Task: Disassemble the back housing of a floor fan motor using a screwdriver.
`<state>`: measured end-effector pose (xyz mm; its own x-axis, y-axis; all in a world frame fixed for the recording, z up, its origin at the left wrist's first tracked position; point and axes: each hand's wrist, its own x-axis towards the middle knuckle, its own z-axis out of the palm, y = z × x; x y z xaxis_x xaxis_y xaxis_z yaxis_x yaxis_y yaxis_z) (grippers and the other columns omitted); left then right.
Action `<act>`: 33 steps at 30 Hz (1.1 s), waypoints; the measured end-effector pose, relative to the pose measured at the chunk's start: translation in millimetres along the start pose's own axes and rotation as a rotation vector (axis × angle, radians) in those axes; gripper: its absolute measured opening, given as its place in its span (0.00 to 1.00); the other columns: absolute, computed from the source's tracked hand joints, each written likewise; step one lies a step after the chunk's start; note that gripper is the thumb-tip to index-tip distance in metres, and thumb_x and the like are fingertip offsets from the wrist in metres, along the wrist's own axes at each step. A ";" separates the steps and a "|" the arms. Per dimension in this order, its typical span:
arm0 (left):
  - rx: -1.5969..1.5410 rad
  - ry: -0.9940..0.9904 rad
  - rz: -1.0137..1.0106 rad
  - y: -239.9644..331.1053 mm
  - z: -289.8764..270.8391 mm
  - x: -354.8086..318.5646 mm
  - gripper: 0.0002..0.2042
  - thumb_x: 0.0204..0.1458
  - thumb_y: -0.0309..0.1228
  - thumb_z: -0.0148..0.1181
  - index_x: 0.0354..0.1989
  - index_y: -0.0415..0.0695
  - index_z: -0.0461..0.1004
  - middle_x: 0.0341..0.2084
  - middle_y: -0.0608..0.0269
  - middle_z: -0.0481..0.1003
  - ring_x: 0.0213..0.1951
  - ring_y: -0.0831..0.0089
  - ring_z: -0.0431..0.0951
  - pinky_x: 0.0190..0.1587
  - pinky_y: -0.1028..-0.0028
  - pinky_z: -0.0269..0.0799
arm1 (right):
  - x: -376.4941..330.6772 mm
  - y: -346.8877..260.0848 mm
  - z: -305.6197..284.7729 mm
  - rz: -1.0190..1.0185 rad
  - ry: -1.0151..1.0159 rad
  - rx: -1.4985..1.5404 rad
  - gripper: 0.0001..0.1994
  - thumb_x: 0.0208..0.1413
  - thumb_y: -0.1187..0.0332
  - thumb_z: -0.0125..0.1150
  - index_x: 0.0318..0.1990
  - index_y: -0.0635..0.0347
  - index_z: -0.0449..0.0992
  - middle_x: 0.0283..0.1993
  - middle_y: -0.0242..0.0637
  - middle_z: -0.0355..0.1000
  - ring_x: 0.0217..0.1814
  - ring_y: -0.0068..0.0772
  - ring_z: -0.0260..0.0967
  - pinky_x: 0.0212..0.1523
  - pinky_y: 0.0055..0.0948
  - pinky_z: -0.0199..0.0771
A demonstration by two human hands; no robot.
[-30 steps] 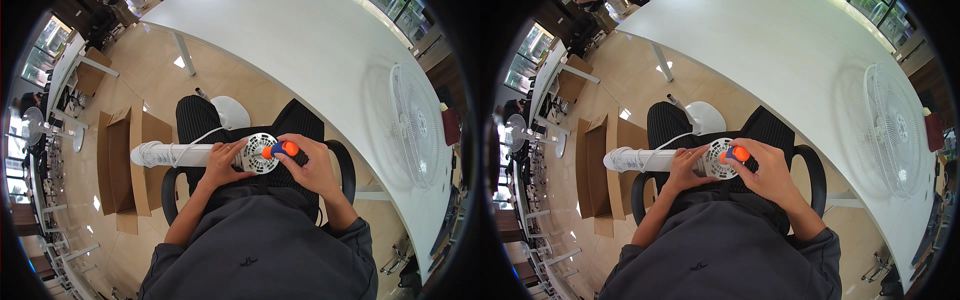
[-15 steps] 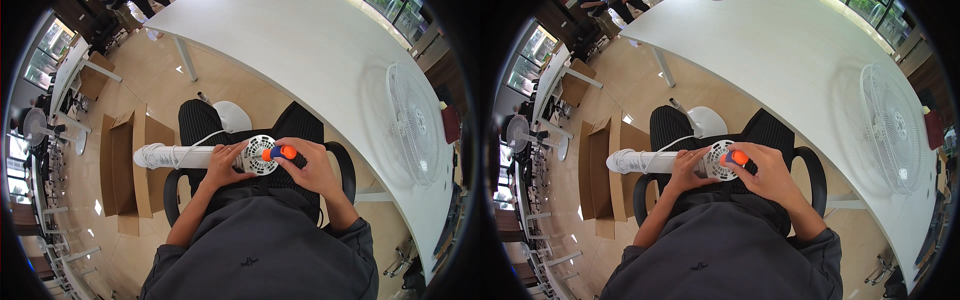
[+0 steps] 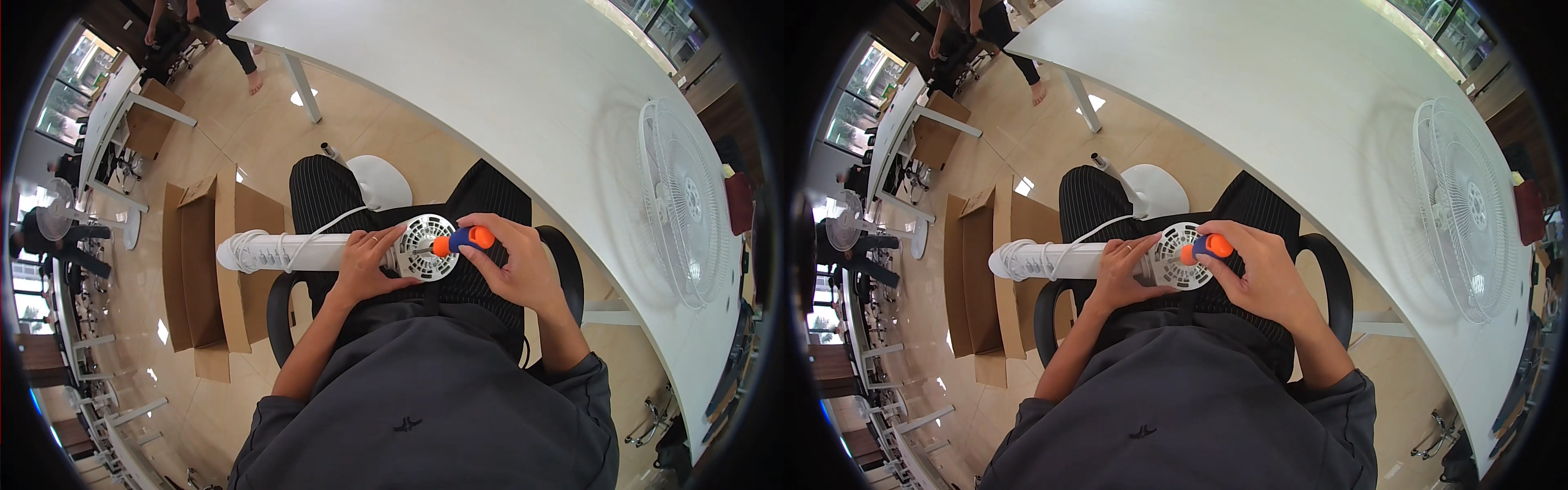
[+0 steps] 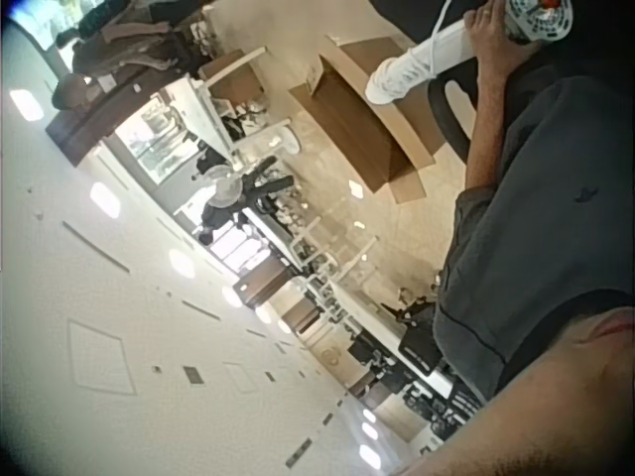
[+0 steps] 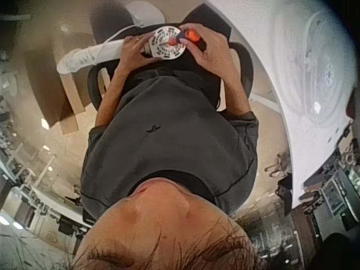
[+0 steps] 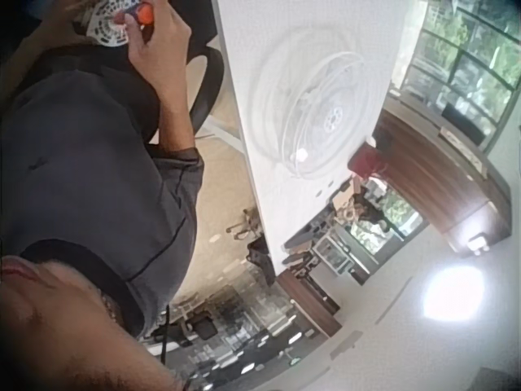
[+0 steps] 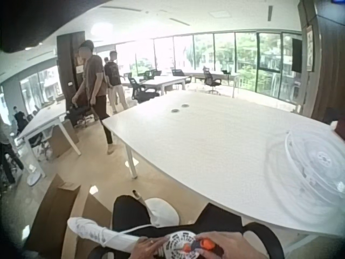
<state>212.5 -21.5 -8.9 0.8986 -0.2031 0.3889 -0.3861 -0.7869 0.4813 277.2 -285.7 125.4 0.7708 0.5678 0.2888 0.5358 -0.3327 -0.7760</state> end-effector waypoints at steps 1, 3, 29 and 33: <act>0.002 0.005 0.002 0.4 0.0 -0.2 0.49 0.26 0.50 0.84 0.64 0.48 0.74 0.50 0.65 0.81 0.46 0.71 0.81 0.54 0.67 0.66 | -0.8 0.4 -0.6 -0.005 0.001 -0.002 0.16 0.56 0.72 0.70 0.50 0.66 0.77 0.44 0.47 0.81 0.43 0.47 0.81 0.43 0.33 0.80; 0.007 -0.003 0.005 1.2 0.0 -0.6 0.48 0.27 0.50 0.84 0.64 0.48 0.74 0.49 0.64 0.81 0.46 0.71 0.81 0.54 0.67 0.66 | -3.3 1.8 -0.4 -0.011 -0.002 -0.012 0.16 0.57 0.71 0.70 0.51 0.65 0.77 0.44 0.48 0.81 0.43 0.47 0.81 0.43 0.33 0.80; 0.017 0.018 0.062 -4.7 1.4 0.2 0.48 0.30 0.54 0.82 0.64 0.47 0.71 0.51 0.64 0.81 0.44 0.70 0.81 0.51 0.68 0.67 | -1.9 8.0 20.6 -0.296 -0.128 0.195 0.24 0.48 0.80 0.69 0.55 0.62 0.75 0.49 0.44 0.78 0.48 0.52 0.78 0.49 0.40 0.80; -0.006 0.011 0.030 -2.7 1.1 -2.3 0.49 0.27 0.50 0.84 0.64 0.47 0.73 0.51 0.63 0.81 0.46 0.70 0.81 0.54 0.69 0.67 | -3.8 9.9 28.3 -0.203 -0.028 0.175 0.18 0.53 0.78 0.67 0.51 0.63 0.73 0.45 0.46 0.77 0.44 0.49 0.78 0.44 0.37 0.79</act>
<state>211.7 -19.5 -11.9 0.8842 -0.2201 0.4119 -0.4143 -0.7770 0.4740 269.8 -269.8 100.7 0.6425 0.6311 0.4345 0.6086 -0.0758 -0.7898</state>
